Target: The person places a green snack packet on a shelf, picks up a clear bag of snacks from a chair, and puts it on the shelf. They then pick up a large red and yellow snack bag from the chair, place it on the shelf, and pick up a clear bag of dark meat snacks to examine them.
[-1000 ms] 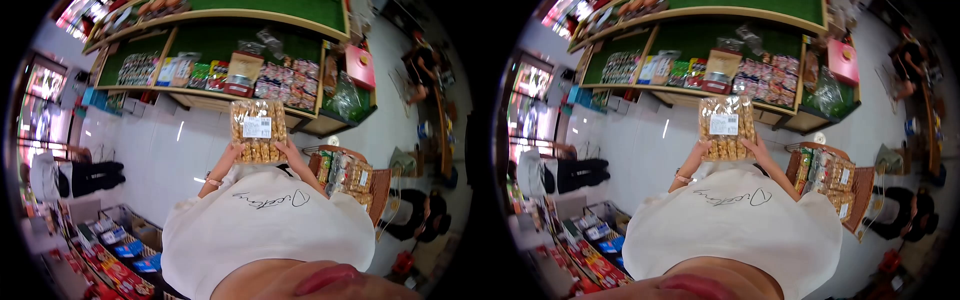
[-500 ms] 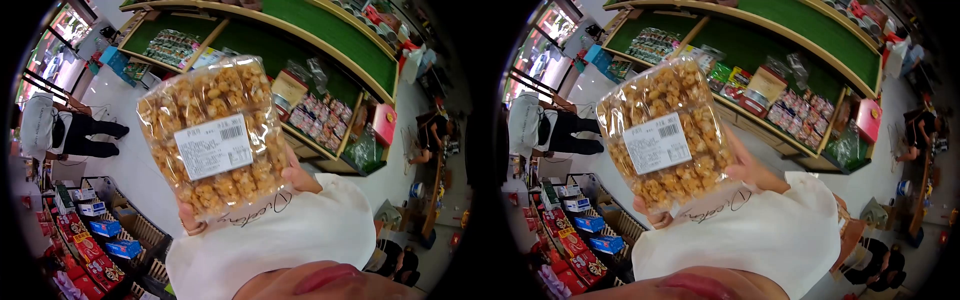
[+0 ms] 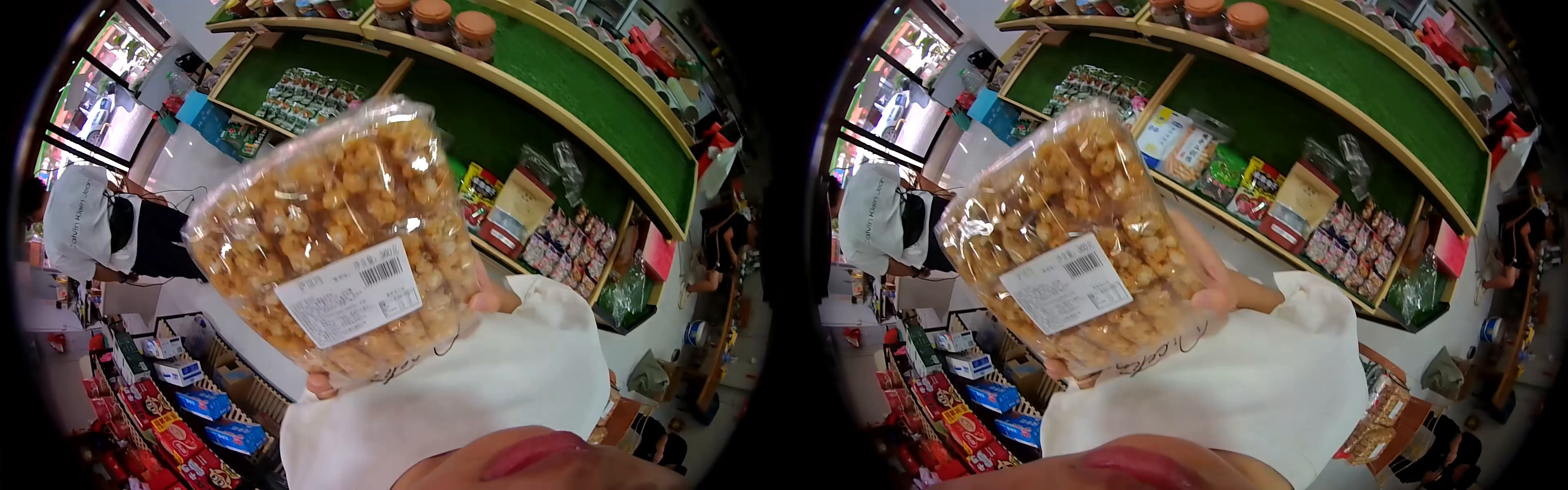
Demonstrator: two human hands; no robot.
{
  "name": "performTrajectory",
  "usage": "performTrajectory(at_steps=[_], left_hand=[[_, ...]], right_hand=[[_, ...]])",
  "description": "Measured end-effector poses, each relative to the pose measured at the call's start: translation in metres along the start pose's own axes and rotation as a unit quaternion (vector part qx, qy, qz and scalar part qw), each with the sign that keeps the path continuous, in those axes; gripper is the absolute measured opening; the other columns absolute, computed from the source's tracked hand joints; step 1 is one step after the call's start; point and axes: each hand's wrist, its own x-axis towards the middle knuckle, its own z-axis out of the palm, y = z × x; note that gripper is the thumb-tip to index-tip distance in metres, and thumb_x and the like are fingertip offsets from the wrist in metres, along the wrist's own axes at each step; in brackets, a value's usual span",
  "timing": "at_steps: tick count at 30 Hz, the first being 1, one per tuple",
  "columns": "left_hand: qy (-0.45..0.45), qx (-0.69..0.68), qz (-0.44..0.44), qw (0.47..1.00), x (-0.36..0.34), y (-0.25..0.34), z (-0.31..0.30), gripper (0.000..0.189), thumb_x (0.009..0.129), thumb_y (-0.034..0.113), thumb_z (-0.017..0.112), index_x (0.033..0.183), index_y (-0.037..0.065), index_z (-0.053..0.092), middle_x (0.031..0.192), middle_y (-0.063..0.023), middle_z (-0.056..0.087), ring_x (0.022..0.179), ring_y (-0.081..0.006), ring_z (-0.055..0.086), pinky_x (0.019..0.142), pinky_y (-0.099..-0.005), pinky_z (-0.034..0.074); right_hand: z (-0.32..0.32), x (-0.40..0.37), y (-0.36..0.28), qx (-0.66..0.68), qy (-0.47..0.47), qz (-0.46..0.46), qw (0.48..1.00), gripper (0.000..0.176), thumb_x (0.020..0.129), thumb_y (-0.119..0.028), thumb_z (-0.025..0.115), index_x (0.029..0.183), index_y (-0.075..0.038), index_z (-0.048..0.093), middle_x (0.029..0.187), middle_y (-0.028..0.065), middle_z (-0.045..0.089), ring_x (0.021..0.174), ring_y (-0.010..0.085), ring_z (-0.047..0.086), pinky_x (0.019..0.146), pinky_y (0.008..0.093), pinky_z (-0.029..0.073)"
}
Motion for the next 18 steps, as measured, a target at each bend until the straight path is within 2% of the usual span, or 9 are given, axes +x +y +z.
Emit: performTrajectory(at_steps=[4,6,9,13,14,17,18], left_hand=[[0.026,-0.010,0.002,1.000,0.041,0.006,-0.012,0.069,0.080,0.047,0.052,0.127,-0.001,0.034,0.119,-0.0104,0.047,0.105,-0.0208,0.048,0.087,-0.0331,0.041],[0.035,-0.014,-0.005,0.999,0.061,0.007,-0.019,0.070,0.080,0.048,0.052,0.127,-0.001,0.034,0.119,-0.0104,0.047,0.104,-0.0209,0.049,0.087,-0.0333,0.041],[0.044,-0.022,-0.009,0.999,0.092,0.012,-0.035,0.071,0.080,0.050,0.052,0.127,-0.001,0.034,0.118,-0.0104,0.047,0.104,-0.0212,0.049,0.087,-0.0335,0.042],[0.040,-0.039,-0.010,0.998,0.139,0.028,-0.063,0.073,0.079,0.051,0.052,0.127,0.000,0.035,0.118,-0.0104,0.048,0.103,-0.0215,0.049,0.086,-0.0338,0.042],[0.038,-0.039,-0.008,0.999,0.151,0.035,-0.072,0.073,0.079,0.052,0.052,0.127,0.000,0.035,0.118,-0.0105,0.048,0.103,-0.0216,0.050,0.086,-0.0339,0.042],[0.032,-0.041,-0.002,0.999,0.192,0.062,-0.103,0.074,0.079,0.053,0.052,0.127,0.000,0.035,0.117,-0.0105,0.048,0.103,-0.0218,0.050,0.086,-0.0341,0.043],[0.035,-0.042,0.003,0.998,0.206,0.075,-0.114,0.074,0.078,0.054,0.052,0.127,0.000,0.035,0.117,-0.0105,0.048,0.103,-0.0219,0.050,0.086,-0.0342,0.043]], right_hand=[[-0.009,0.050,0.033,0.024,-0.051,-0.013,0.998,0.094,0.074,-0.032,0.062,0.136,0.003,0.000,0.141,0.0155,0.014,0.131,0.0242,0.017,0.105,0.0359,0.015],[-0.012,0.063,0.053,0.057,-0.002,0.049,0.997,0.092,0.076,-0.031,0.063,0.136,0.002,0.001,0.141,0.0144,0.014,0.131,0.0227,0.015,0.106,0.0349,0.014],[-0.018,0.101,0.079,0.078,0.019,0.138,0.987,0.091,0.078,-0.030,0.061,0.137,0.002,0.000,0.142,0.0134,0.012,0.132,0.0217,0.014,0.106,0.0343,0.013],[-0.045,0.147,0.152,-0.052,-0.009,0.121,0.991,0.089,0.079,-0.033,0.059,0.137,0.001,0.001,0.143,0.0122,0.012,0.132,0.0208,0.012,0.106,0.0332,0.010],[-0.049,0.158,0.167,-0.042,-0.007,0.104,0.994,0.089,0.077,-0.032,0.061,0.137,0.002,0.004,0.143,0.0118,0.012,0.132,0.0201,0.010,0.106,0.0324,0.008],[-0.036,0.219,0.189,-0.040,-0.023,0.130,0.990,0.086,0.076,-0.028,0.060,0.137,0.001,0.006,0.143,0.0116,0.013,0.132,0.0196,0.009,0.106,0.0319,0.007],[-0.040,0.232,0.215,-0.029,-0.020,0.127,0.991,0.083,0.076,-0.024,0.059,0.137,0.000,0.008,0.142,0.0116,0.013,0.132,0.0197,0.010,0.106,0.0316,0.008]])
